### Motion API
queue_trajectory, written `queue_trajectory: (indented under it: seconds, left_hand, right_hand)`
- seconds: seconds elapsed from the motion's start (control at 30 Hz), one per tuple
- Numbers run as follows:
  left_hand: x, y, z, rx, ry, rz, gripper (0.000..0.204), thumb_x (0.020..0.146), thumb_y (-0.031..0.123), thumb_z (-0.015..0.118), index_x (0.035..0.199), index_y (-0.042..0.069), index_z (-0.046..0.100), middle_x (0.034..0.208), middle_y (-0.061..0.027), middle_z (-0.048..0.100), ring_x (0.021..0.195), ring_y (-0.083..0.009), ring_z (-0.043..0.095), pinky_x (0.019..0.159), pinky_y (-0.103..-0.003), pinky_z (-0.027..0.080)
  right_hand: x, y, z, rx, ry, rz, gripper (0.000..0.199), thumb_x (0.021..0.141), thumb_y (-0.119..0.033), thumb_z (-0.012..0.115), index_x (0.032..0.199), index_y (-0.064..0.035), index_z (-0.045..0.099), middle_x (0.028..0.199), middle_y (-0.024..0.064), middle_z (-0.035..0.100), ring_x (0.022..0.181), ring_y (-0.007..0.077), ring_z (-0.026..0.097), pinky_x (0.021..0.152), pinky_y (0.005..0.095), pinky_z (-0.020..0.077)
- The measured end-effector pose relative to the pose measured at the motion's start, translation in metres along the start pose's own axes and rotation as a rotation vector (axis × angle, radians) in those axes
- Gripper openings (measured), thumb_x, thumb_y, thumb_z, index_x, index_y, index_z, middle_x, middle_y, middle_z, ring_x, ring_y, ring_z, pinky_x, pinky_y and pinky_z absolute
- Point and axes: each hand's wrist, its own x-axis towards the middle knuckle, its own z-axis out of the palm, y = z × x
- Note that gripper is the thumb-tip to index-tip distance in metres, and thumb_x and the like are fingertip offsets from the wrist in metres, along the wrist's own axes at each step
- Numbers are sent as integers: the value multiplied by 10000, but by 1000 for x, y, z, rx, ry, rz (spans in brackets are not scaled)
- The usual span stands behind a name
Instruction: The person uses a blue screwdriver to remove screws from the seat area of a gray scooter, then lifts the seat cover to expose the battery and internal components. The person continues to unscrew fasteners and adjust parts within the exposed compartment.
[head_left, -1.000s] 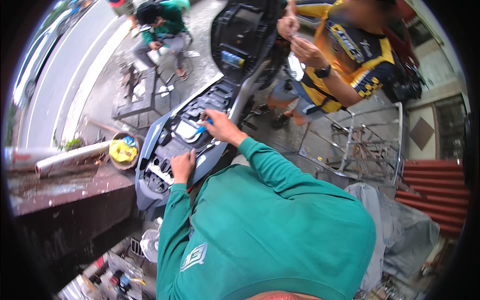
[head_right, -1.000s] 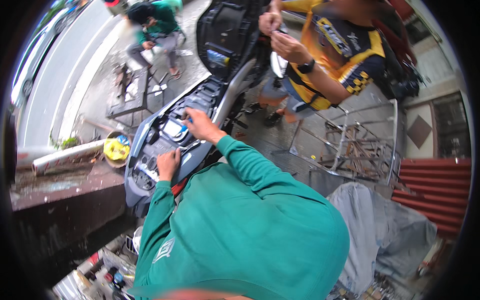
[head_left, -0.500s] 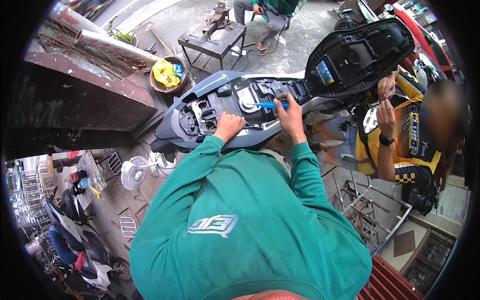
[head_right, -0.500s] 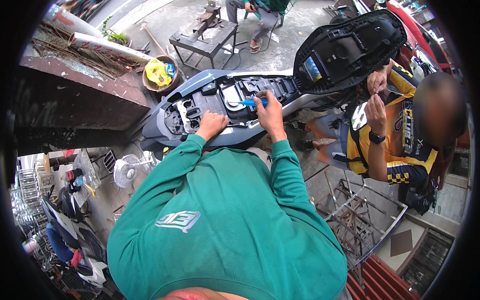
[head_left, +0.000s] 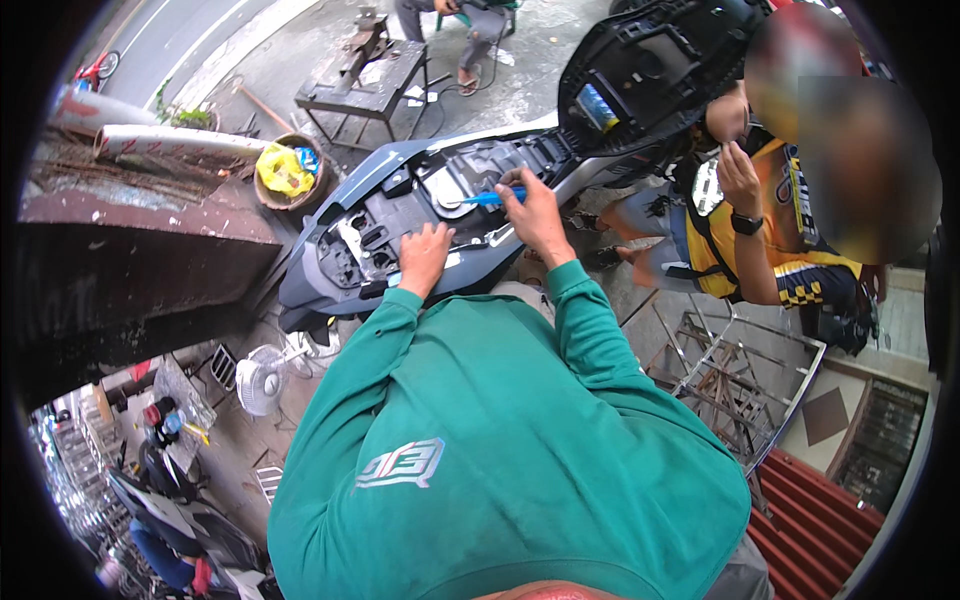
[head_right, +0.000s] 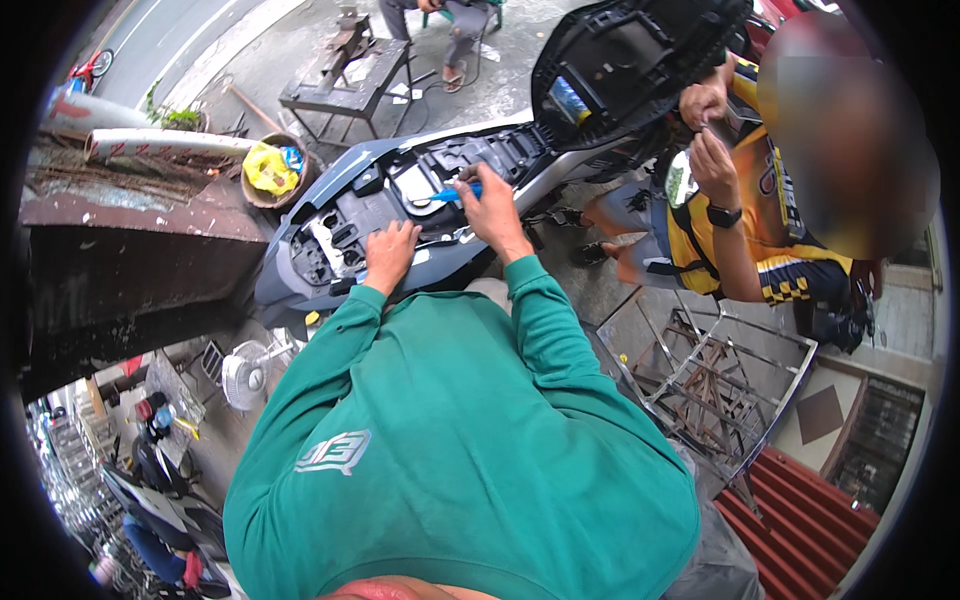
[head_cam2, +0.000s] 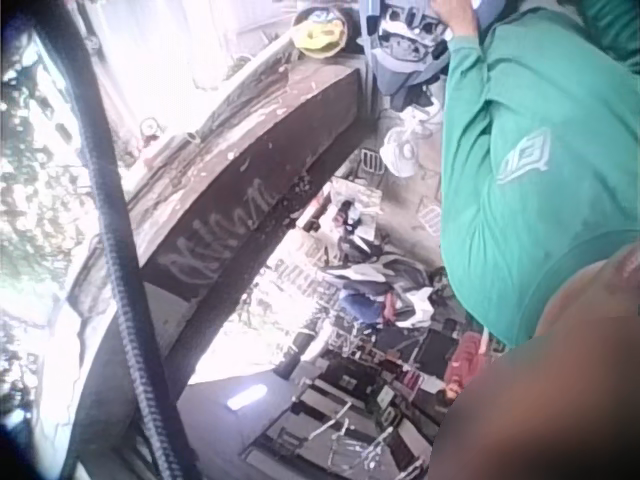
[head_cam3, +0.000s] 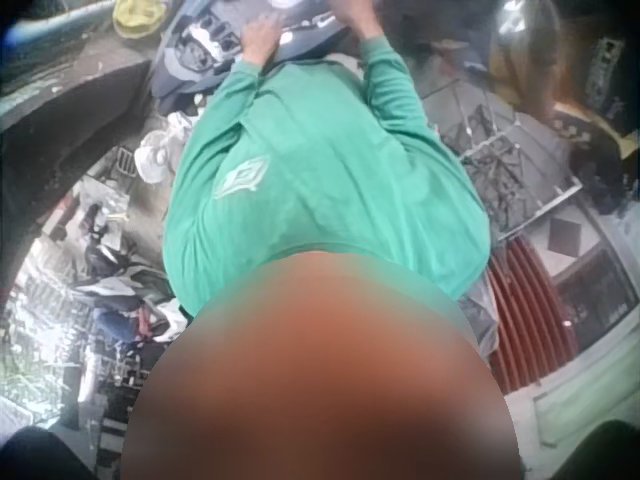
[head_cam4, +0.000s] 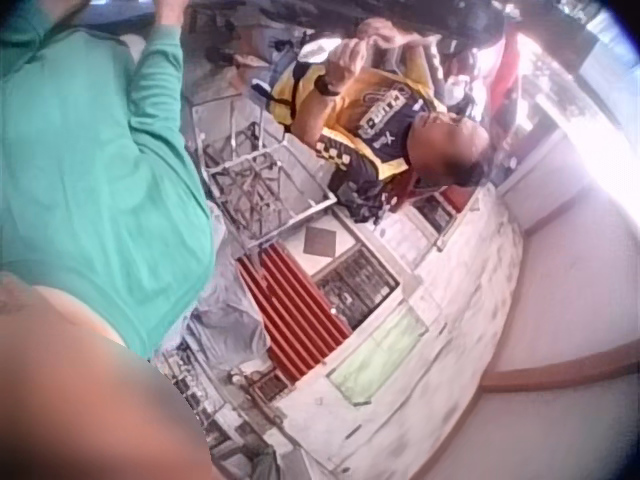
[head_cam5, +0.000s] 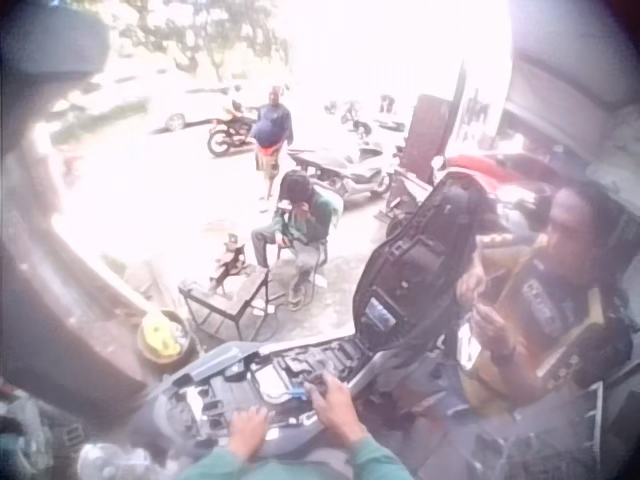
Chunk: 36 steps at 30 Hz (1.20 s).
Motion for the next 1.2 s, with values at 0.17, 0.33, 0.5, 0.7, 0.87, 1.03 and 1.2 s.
queue_trajectory:
  seconds: [0.17,0.33,0.5,0.7,0.87,1.03,1.2]
  left_hand:
    - [-8,-19,-10,-65,-97,104,428,1008,483,578,1020,74,703,900,-117,696,776,-327,695,728,-481,505]
    - [1,-32,-10,-115,-268,138,395,1034,435,553,889,100,703,790,-131,728,715,-337,714,727,-492,517]
    - [10,-12,0,-31,54,84,489,1043,492,550,761,121,698,710,-106,701,671,-327,705,659,-500,484]
    - [3,-11,2,-61,-6,28,604,1007,571,560,682,86,716,627,-148,688,584,-334,691,692,-512,543]
    - [-2,-36,-4,-150,-215,117,470,988,479,593,770,84,726,720,-153,726,697,-340,726,686,-478,555]
    - [0,-28,2,-133,53,109,474,1016,493,561,782,121,737,710,-110,722,684,-296,714,699,-436,502]
    - [2,-9,2,-16,-76,-23,585,1047,523,506,679,128,732,684,-92,710,668,-292,707,714,-425,483]
  right_hand:
    - [-2,8,2,11,38,-62,183,987,-163,724,1089,-25,661,856,108,716,637,141,658,602,318,530]
    - [-3,8,0,18,57,-74,193,972,-162,733,1082,-18,666,910,142,725,737,213,704,695,365,553]
    - [-6,4,-3,8,71,-109,217,958,-172,737,1085,-10,669,946,173,727,877,303,710,813,410,548]
    - [-7,2,-5,-48,40,-36,223,960,-166,729,1088,4,663,982,201,735,892,357,715,818,419,555]
    - [-5,-3,-4,86,-17,125,228,997,-192,721,1113,-7,656,907,101,732,648,128,661,590,319,536]
    - [-1,-8,1,78,-28,94,230,1005,-187,711,1124,-1,645,898,90,726,647,134,674,583,303,543]
    - [5,-10,9,35,-39,74,223,1011,-182,705,1130,-4,641,909,92,729,636,124,667,570,300,538]
